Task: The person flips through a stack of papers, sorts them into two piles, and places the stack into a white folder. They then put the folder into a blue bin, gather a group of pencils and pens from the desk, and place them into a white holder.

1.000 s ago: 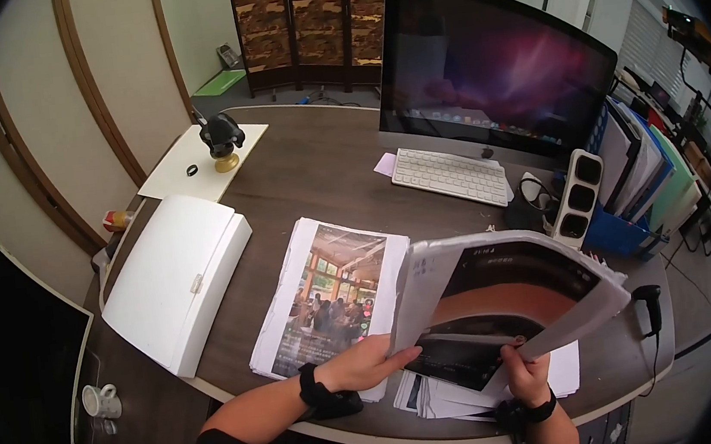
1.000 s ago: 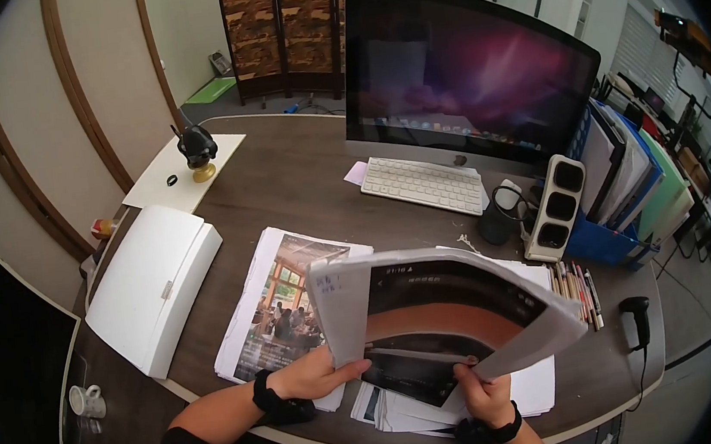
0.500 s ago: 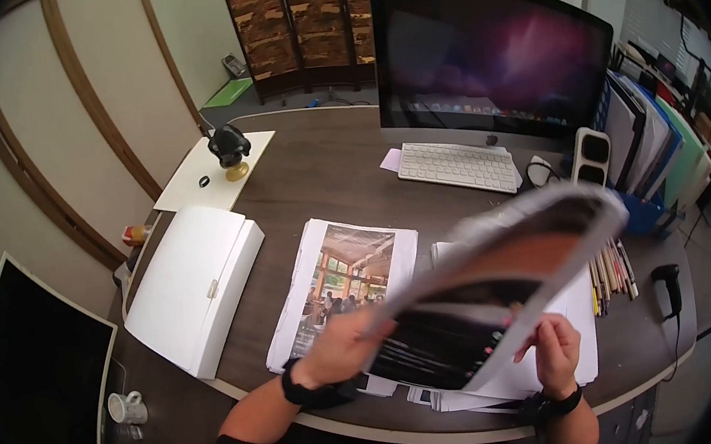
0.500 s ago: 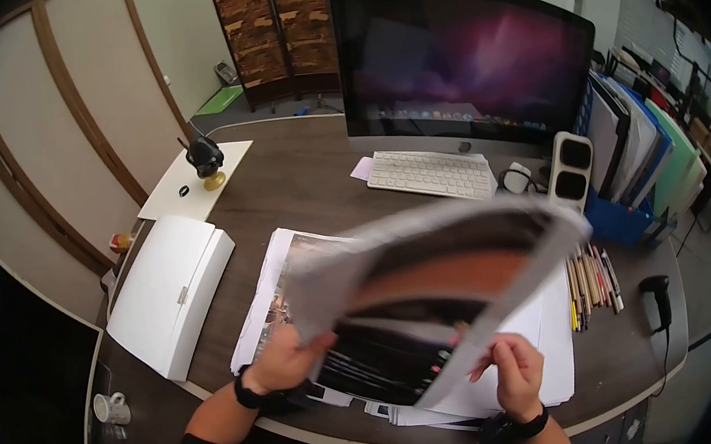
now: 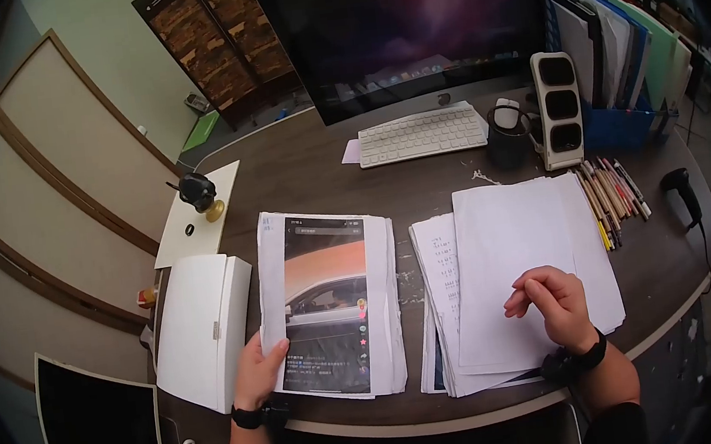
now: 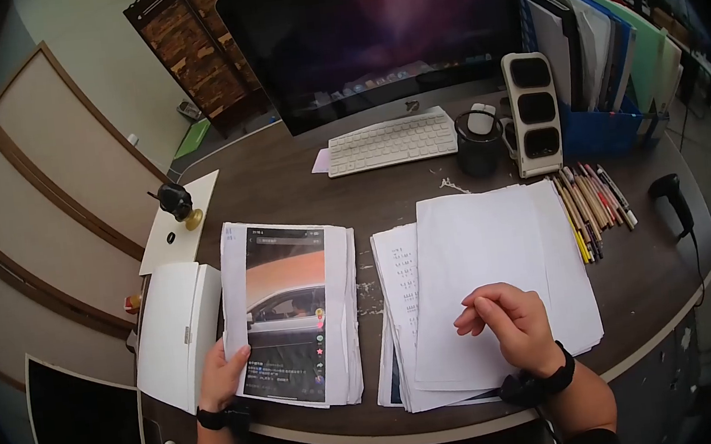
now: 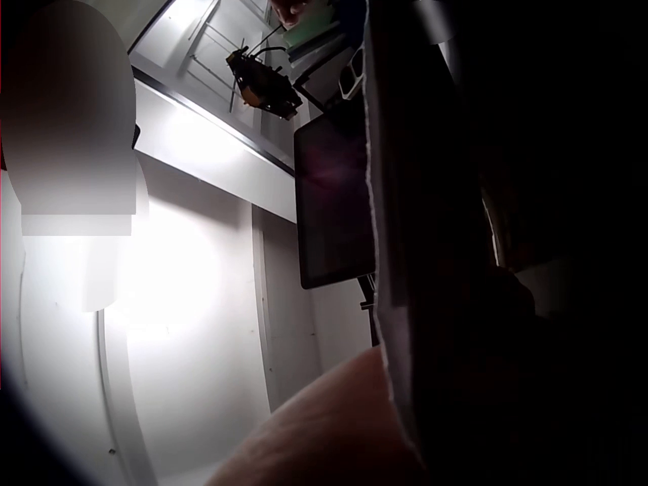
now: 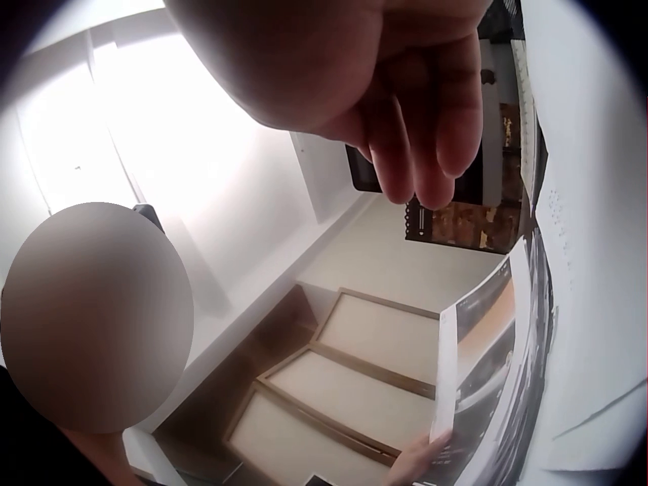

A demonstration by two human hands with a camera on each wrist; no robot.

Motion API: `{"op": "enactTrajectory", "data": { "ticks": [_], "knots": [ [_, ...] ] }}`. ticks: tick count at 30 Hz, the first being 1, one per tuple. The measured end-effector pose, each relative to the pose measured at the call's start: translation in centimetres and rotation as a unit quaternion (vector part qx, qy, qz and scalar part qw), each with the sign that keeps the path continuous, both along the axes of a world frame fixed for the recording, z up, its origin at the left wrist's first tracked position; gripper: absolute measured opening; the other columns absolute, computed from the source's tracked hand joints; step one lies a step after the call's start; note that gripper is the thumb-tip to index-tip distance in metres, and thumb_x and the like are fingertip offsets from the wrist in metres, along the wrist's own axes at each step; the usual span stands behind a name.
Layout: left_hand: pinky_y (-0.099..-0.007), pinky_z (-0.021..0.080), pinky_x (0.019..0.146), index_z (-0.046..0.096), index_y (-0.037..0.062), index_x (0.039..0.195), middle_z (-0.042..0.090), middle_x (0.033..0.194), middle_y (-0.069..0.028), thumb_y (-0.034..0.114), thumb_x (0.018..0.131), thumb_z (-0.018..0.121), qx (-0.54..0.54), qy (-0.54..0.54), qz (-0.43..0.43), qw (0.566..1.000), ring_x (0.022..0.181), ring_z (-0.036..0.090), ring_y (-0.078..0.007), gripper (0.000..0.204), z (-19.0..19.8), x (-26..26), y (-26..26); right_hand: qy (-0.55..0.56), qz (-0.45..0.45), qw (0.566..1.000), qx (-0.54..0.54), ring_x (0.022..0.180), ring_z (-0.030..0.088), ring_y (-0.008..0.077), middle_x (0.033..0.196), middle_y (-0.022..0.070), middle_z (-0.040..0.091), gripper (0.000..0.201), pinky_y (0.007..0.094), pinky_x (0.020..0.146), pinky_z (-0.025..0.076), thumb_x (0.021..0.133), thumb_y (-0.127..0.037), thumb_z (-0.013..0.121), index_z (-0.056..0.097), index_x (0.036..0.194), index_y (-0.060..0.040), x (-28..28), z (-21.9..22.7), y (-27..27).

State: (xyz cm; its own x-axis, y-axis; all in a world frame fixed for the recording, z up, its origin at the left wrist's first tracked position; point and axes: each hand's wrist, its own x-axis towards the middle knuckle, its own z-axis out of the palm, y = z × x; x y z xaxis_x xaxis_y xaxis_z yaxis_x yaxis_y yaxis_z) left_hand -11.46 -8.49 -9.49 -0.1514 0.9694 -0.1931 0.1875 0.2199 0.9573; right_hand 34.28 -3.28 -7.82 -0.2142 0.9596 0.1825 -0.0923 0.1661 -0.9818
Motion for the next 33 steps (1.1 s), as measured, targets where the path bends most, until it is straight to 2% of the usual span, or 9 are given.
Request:
{"op": "enactTrajectory", "data": {
  "ticks": [7, 16, 18, 22, 24, 25, 27, 31, 33],
  "knots": [
    [-0.0257, 0.046, 0.087, 0.055, -0.0017, 0.126, 0.063, 0.109, -0.0025, 0.012, 0.096, 0.061, 0.001, -0.030, -0.009, 0.999, 0.098, 0.057, -0.0090, 0.034, 0.1, 1.1, 0.6, -0.019, 0.006, 1.000, -0.006, 0.076, 0.071, 0.0160, 0.083, 0.0105, 0.072, 0.018, 0.0241, 0.065, 0.054, 0.101, -0.007, 0.048, 0.062, 0.104, 0.0032, -0.1, -0.2, 0.2],
    [-0.0278, 0.048, 0.081, 0.057, -0.0021, 0.112, 0.067, 0.099, -0.0081, 0.014, 0.095, 0.062, 0.008, 0.128, -0.013, 0.992, 0.090, 0.060, -0.0106, 0.024, -1.6, 0.6, 0.7, -0.049, 0.010, 0.999, -0.006, 0.076, 0.070, 0.0141, 0.082, 0.0096, 0.072, 0.016, 0.0238, 0.065, 0.054, 0.099, -0.006, 0.050, 0.063, 0.103, 0.0032, -0.2, -0.1, 0.2],
    [-0.0316, 0.049, 0.080, 0.056, -0.0016, 0.110, 0.067, 0.095, -0.0136, 0.016, 0.093, 0.063, 0.021, 0.237, -0.019, 0.971, 0.088, 0.064, -0.0181, 0.025, -0.3, 1.5, 0.3, -0.053, 0.012, 0.999, -0.005, 0.076, 0.070, 0.0141, 0.082, 0.0095, 0.072, 0.016, 0.0239, 0.065, 0.054, 0.099, -0.006, 0.050, 0.063, 0.103, 0.0030, -0.2, -0.2, 0.2],
    [-0.0291, 0.047, 0.082, 0.053, -0.0022, 0.112, 0.065, 0.093, -0.0135, 0.015, 0.090, 0.067, -0.017, 0.345, -0.032, 0.938, 0.087, 0.063, -0.0192, 0.031, 2.1, 3.0, -0.2, -0.059, 0.012, 0.998, -0.003, 0.076, 0.070, 0.0141, 0.082, 0.0094, 0.072, 0.016, 0.0240, 0.065, 0.054, 0.099, -0.005, 0.051, 0.064, 0.103, 0.0027, -0.2, 0.0, 0.2],
    [-0.0402, 0.049, 0.083, 0.053, 0.0006, 0.117, 0.062, 0.098, -0.0207, 0.016, 0.083, 0.073, -0.086, 0.432, -0.004, 0.898, 0.091, 0.061, -0.0377, 0.043, 3.0, 3.8, -0.4, -0.060, 0.012, 0.998, -0.002, 0.076, 0.070, 0.0141, 0.082, 0.0093, 0.072, 0.016, 0.0241, 0.065, 0.054, 0.099, -0.005, 0.051, 0.064, 0.103, 0.0026, -0.1, 0.1, 0.2],
    [-0.0402, 0.049, 0.083, 0.053, 0.0006, 0.117, 0.062, 0.098, -0.0207, 0.016, 0.083, 0.073, -0.085, 0.432, -0.005, 0.898, 0.091, 0.061, -0.0377, 0.043, 3.1, 4.0, -0.5, -0.061, 0.010, 0.998, -0.002, 0.076, 0.070, 0.0141, 0.083, 0.0093, 0.072, 0.016, 0.0241, 0.066, 0.054, 0.098, -0.005, 0.051, 0.064, 0.103, 0.0026, -0.1, 0.1, 0.2],
    [-0.0412, 0.044, 0.093, 0.050, 0.0004, 0.122, 0.058, 0.113, -0.0210, 0.014, 0.076, 0.079, 0.170, 0.558, -0.056, 0.810, 0.106, 0.056, -0.0377, 0.056, 3.3, 4.5, -0.7, -0.064, 0.007, 0.998, 0.000, 0.076, 0.069, 0.0142, 0.083, 0.0092, 0.072, 0.015, 0.0242, 0.066, 0.054, 0.098, -0.005, 0.051, 0.064, 0.103, 0.0025, 0.1, 0.2, 0.3],
    [-0.0493, 0.033, 0.108, 0.054, 0.0094, 0.130, 0.046, 0.137, -0.0172, 0.031, 0.075, 0.082, 0.196, 0.419, -0.339, 0.819, 0.129, 0.043, -0.0365, 0.066, 4.6, 7.9, -0.4, -0.082, -0.022, 0.996, 0.008, 0.076, 0.069, 0.0144, 0.083, 0.0095, 0.071, 0.015, 0.0247, 0.068, 0.055, 0.098, -0.006, 0.053, 0.064, 0.102, 0.0030, 0.8, 1.0, 0.4],
    [-0.0574, 0.027, 0.110, 0.054, 0.0187, 0.133, 0.041, 0.142, -0.0159, 0.044, 0.076, 0.079, 0.199, 0.464, -0.429, 0.749, 0.135, 0.037, -0.0356, 0.067, 4.5, 10.0, -0.2, -0.091, -0.035, 0.995, 0.006, 0.076, 0.069, 0.0144, 0.083, 0.0095, 0.071, 0.015, 0.0249, 0.068, 0.055, 0.097, -0.006, 0.053, 0.064, 0.102, 0.0031, 1.3, 1.6, 0.6]
  ]
}}
